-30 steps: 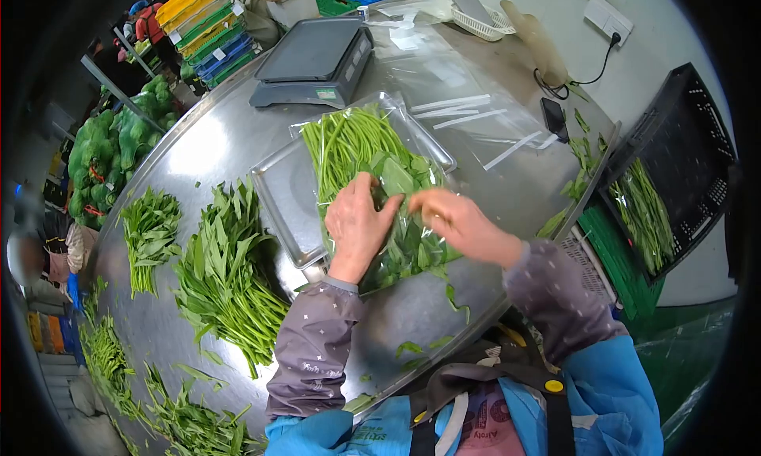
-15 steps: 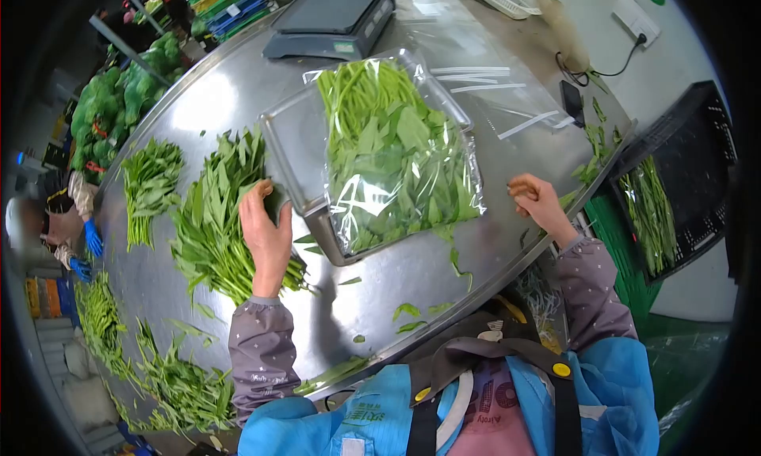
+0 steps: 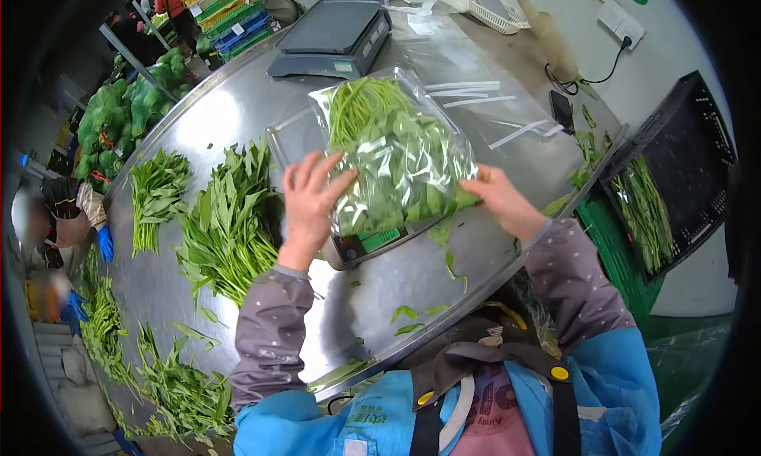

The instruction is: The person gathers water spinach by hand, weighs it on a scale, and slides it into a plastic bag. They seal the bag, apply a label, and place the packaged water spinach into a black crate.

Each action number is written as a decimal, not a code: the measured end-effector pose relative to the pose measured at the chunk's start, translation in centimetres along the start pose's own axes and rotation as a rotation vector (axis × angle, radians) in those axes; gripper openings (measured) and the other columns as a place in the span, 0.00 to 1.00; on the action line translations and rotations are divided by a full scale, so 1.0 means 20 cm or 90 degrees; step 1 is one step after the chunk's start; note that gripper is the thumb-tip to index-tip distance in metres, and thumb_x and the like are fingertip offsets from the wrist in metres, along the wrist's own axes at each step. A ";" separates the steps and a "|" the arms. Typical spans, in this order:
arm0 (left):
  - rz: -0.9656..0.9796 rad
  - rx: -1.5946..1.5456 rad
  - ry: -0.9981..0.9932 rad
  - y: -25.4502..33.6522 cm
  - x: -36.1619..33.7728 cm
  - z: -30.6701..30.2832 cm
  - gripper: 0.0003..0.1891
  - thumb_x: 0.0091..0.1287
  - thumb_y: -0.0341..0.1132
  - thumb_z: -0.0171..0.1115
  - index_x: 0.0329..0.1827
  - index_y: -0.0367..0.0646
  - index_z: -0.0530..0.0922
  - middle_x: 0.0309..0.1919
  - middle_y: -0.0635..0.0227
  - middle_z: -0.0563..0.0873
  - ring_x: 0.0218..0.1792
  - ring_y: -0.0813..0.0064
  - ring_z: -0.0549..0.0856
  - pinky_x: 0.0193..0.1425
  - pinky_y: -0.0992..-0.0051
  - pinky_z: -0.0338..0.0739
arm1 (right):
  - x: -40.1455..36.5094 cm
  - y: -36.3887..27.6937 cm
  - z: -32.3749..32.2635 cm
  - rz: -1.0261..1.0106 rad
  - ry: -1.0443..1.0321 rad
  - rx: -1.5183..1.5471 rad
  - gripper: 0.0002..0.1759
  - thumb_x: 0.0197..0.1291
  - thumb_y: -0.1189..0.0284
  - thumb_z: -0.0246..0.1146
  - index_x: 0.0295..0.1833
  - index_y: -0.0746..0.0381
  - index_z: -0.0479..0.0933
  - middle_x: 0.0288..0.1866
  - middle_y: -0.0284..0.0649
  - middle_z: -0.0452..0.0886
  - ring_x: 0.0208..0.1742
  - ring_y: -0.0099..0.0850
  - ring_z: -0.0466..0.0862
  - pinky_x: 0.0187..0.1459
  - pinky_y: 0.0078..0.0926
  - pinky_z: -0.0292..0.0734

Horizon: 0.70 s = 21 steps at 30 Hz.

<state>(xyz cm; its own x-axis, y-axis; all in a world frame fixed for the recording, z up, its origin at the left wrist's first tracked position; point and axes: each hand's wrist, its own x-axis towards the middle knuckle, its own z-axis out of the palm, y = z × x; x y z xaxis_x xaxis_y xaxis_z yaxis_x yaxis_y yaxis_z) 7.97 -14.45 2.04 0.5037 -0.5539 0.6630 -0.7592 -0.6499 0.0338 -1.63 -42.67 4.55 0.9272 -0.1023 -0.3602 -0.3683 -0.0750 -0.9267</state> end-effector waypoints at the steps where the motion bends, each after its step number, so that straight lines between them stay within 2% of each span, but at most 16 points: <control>1: 0.016 0.010 0.011 -0.02 0.08 -0.06 0.17 0.51 0.27 0.59 0.45 0.56 0.81 0.52 0.72 0.78 0.56 0.66 0.72 0.62 0.62 0.59 | -0.05 -0.15 0.01 -0.004 0.032 0.026 0.14 0.60 0.70 0.58 0.48 0.67 0.74 0.41 0.36 0.79 0.43 0.20 0.77 0.44 0.20 0.71; 3: 0.029 -0.001 0.038 -0.01 0.24 -0.18 0.15 0.51 0.29 0.59 0.43 0.53 0.81 0.49 0.72 0.80 0.55 0.66 0.73 0.60 0.63 0.59 | -0.05 -0.27 -0.03 -0.009 0.063 0.056 0.13 0.60 0.70 0.58 0.48 0.66 0.74 0.42 0.36 0.79 0.42 0.20 0.78 0.43 0.20 0.73; 5: 0.037 -0.045 0.088 -0.01 0.36 -0.25 0.14 0.50 0.31 0.60 0.41 0.50 0.81 0.48 0.71 0.80 0.54 0.65 0.74 0.58 0.65 0.60 | -0.02 -0.32 -0.08 -0.127 0.000 0.194 0.14 0.61 0.70 0.57 0.49 0.67 0.73 0.43 0.37 0.79 0.42 0.23 0.79 0.42 0.23 0.76; 6: 0.042 -0.045 0.090 -0.02 0.37 -0.25 0.14 0.50 0.31 0.60 0.41 0.50 0.81 0.48 0.71 0.80 0.54 0.65 0.74 0.58 0.65 0.60 | -0.02 -0.32 -0.07 -0.131 0.002 0.196 0.14 0.61 0.70 0.57 0.49 0.67 0.73 0.43 0.37 0.79 0.42 0.23 0.79 0.42 0.23 0.76; 8: 0.045 -0.047 0.089 -0.05 0.39 -0.25 0.14 0.49 0.32 0.61 0.41 0.49 0.81 0.48 0.71 0.80 0.54 0.65 0.74 0.58 0.66 0.60 | -0.03 -0.34 -0.03 -0.115 -0.010 0.207 0.18 0.62 0.69 0.56 0.53 0.69 0.69 0.46 0.39 0.78 0.45 0.26 0.79 0.48 0.31 0.78; 10: 0.049 -0.050 0.070 -0.11 0.33 -0.24 0.15 0.49 0.33 0.61 0.42 0.47 0.81 0.47 0.69 0.80 0.53 0.65 0.75 0.57 0.67 0.62 | -0.07 -0.30 0.04 -0.082 -0.016 0.133 0.17 0.63 0.68 0.56 0.54 0.67 0.70 0.47 0.39 0.78 0.46 0.27 0.79 0.43 0.29 0.79; 12: -0.038 -0.141 0.015 -0.24 0.20 -0.21 0.16 0.51 0.31 0.61 0.44 0.42 0.80 0.49 0.65 0.80 0.53 0.65 0.76 0.56 0.67 0.67 | -0.08 -0.17 0.09 -0.080 -0.165 0.071 0.18 0.63 0.68 0.56 0.55 0.66 0.69 0.46 0.38 0.78 0.40 0.26 0.79 0.41 0.23 0.78; 13: -0.129 -0.197 0.020 -0.33 0.10 -0.18 0.15 0.54 0.30 0.59 0.45 0.41 0.80 0.49 0.65 0.80 0.52 0.67 0.76 0.55 0.67 0.68 | -0.11 -0.15 0.14 -0.083 -0.245 0.027 0.17 0.61 0.68 0.57 0.53 0.66 0.71 0.37 0.38 0.80 0.35 0.24 0.80 0.36 0.22 0.77; 14: -0.221 -0.252 0.023 -0.43 0.00 -0.15 0.13 0.57 0.29 0.58 0.46 0.40 0.80 0.50 0.64 0.79 0.51 0.69 0.77 0.54 0.68 0.70 | -0.12 -0.12 0.16 -0.085 -0.317 -0.084 0.17 0.61 0.68 0.58 0.52 0.66 0.71 0.36 0.38 0.79 0.34 0.23 0.79 0.36 0.21 0.76; 16: -0.751 -0.541 0.092 -0.59 -0.18 -0.15 0.13 0.64 0.34 0.55 0.50 0.43 0.79 0.50 0.68 0.79 0.51 0.73 0.75 0.53 0.73 0.69 | -0.16 -0.05 0.20 -0.074 -0.428 -0.079 0.17 0.60 0.69 0.57 0.51 0.67 0.72 0.37 0.39 0.79 0.34 0.23 0.79 0.34 0.21 0.74; 18: -0.875 -0.418 0.111 -0.72 -0.36 -0.18 0.16 0.68 0.40 0.53 0.54 0.44 0.76 0.51 0.68 0.78 0.50 0.74 0.75 0.51 0.72 0.69 | -0.17 -0.04 0.17 -0.055 -0.387 -0.077 0.16 0.60 0.69 0.57 0.50 0.67 0.72 0.38 0.38 0.79 0.34 0.23 0.78 0.34 0.21 0.73; 21: -0.834 -0.459 0.085 -0.75 -0.49 -0.26 0.17 0.68 0.40 0.52 0.57 0.44 0.73 0.52 0.67 0.78 0.50 0.72 0.75 0.51 0.70 0.69 | -0.14 0.05 0.10 -0.007 -0.310 -0.066 0.14 0.60 0.69 0.56 0.48 0.67 0.73 0.37 0.38 0.79 0.33 0.22 0.77 0.33 0.21 0.72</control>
<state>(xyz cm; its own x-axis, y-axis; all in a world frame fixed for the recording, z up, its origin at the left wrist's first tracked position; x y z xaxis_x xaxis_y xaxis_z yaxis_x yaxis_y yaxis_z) 12.19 3.39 -1.06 0.9583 0.2776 -0.0679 0.1332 -0.2237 0.9655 -4.50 -40.44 4.38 0.8460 0.3726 -0.3814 -0.3399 -0.1743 -0.9242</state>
